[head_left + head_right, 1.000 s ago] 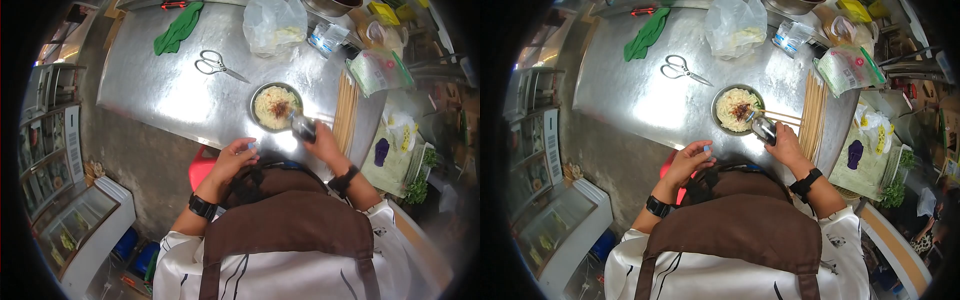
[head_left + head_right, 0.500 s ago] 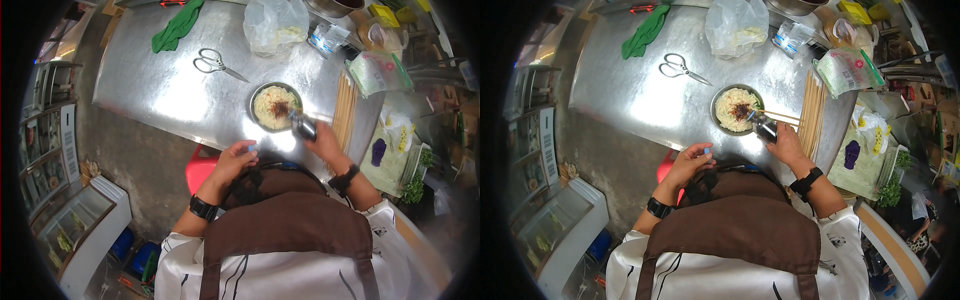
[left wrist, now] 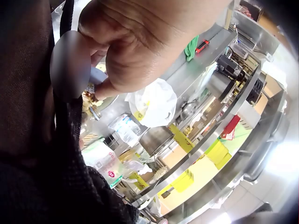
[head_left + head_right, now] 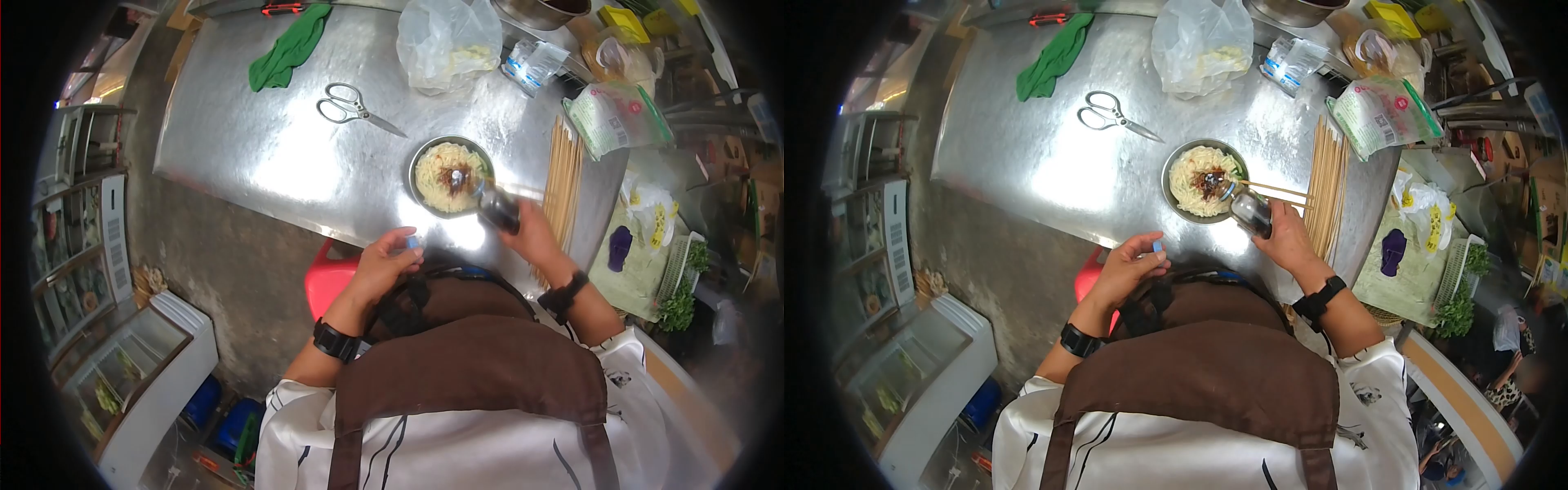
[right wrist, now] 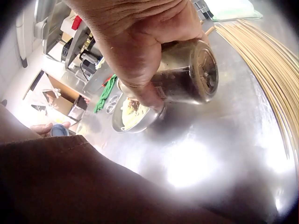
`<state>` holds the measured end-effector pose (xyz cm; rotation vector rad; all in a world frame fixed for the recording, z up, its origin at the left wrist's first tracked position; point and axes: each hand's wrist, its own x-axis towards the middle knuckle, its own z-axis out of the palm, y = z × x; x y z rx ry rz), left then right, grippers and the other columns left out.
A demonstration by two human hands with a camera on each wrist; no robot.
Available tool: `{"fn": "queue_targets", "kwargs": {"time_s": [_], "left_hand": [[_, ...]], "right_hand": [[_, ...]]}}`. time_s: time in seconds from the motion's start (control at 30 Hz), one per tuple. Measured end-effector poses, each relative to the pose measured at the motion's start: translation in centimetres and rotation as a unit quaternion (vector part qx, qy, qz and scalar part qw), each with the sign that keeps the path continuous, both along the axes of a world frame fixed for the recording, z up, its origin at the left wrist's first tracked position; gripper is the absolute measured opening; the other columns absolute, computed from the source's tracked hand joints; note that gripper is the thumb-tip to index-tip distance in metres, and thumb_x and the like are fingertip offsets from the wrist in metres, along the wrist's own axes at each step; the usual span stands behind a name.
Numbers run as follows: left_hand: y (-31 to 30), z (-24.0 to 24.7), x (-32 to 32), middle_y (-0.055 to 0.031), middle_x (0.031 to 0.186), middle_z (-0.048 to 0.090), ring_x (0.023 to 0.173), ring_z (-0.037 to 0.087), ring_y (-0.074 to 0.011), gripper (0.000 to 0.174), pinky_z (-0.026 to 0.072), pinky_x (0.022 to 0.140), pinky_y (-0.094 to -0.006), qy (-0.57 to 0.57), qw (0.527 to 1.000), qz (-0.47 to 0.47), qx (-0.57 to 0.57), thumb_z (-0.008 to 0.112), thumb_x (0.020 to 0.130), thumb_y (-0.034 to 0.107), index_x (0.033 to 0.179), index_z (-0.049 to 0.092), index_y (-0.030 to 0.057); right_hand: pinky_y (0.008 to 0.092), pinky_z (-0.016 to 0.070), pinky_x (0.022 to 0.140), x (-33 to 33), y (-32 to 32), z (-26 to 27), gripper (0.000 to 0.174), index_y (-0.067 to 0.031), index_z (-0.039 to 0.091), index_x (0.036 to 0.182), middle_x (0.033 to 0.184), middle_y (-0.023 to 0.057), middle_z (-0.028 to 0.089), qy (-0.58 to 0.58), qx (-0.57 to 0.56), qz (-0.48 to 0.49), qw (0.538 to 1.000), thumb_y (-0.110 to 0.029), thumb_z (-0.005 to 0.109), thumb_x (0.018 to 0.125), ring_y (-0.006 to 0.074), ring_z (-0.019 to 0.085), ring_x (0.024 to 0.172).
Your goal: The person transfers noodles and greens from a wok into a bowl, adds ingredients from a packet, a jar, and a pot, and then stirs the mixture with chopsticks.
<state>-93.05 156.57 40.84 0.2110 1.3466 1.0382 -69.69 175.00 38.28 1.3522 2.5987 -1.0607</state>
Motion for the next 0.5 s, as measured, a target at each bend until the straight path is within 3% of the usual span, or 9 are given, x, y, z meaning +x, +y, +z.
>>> {"fn": "queue_targets", "kwargs": {"time_s": [0.2,0.3,0.33,0.47,0.5], "left_hand": [[2.1,1.0,0.8,-0.0134,0.101,0.059,0.085,0.06,-0.016,0.045,0.0498,0.073,-0.0266,0.147,0.985,0.02,0.091,0.067,0.08,0.013,0.12,0.05,0.0018],[4.1,2.6,1.2,-0.0129,0.099,0.061,0.085,0.06,-0.0156,0.044,0.0492,0.074,-0.0267,0.2,0.971,-0.014,0.134,0.067,0.079,0.012,0.119,0.051,0.0017],[4.7,3.2,1.3,-0.0118,0.098,0.062,0.086,0.06,-0.0148,0.043,0.0488,0.076,-0.0262,0.239,0.96,-0.044,0.141,0.067,0.08,0.01,0.119,0.051,0.0022],[5.7,3.6,1.4,-0.0108,0.093,0.063,0.084,0.06,-0.0135,0.043,0.0486,0.076,-0.0256,0.339,0.918,-0.117,0.169,0.067,0.079,0.009,0.119,0.051,0.0019],[5.7,3.2,1.4,-0.0122,0.095,0.062,0.083,0.06,-0.0149,0.044,0.049,0.074,-0.0267,0.336,0.924,-0.098,0.155,0.068,0.078,0.013,0.118,0.052,0.0023]], "right_hand": [[0.0391,0.0411,0.089,0.3,-0.8,1.3,0.068,0.0024,0.04,0.119,0.107,0.0206,0.05,0.087,-0.024,0.017,0.996,-0.016,0.075,0.065,0.0358,0.049,0.102],[0.0387,0.0411,0.089,-0.1,-1.3,1.9,0.067,-0.0001,0.041,0.119,0.107,0.0196,0.05,0.131,-0.043,0.025,0.99,-0.016,0.076,0.064,0.0349,0.049,0.102],[0.036,0.0443,0.086,-0.1,-1.3,2.0,0.067,-0.0011,0.04,0.122,0.111,0.0173,0.048,0.139,-0.046,0.045,0.988,-0.014,0.076,0.066,0.0295,0.051,0.102],[0.0394,0.0419,0.086,-0.3,-1.7,2.7,0.066,-0.0016,0.041,0.118,0.104,0.0188,0.051,0.174,-0.016,0.064,0.983,-0.014,0.075,0.064,0.0345,0.05,0.098],[0.0397,0.0418,0.086,-0.1,-1.8,2.5,0.065,-0.0012,0.042,0.118,0.103,0.0191,0.051,0.161,-0.008,0.056,0.985,-0.015,0.075,0.064,0.0346,0.05,0.097]]}}
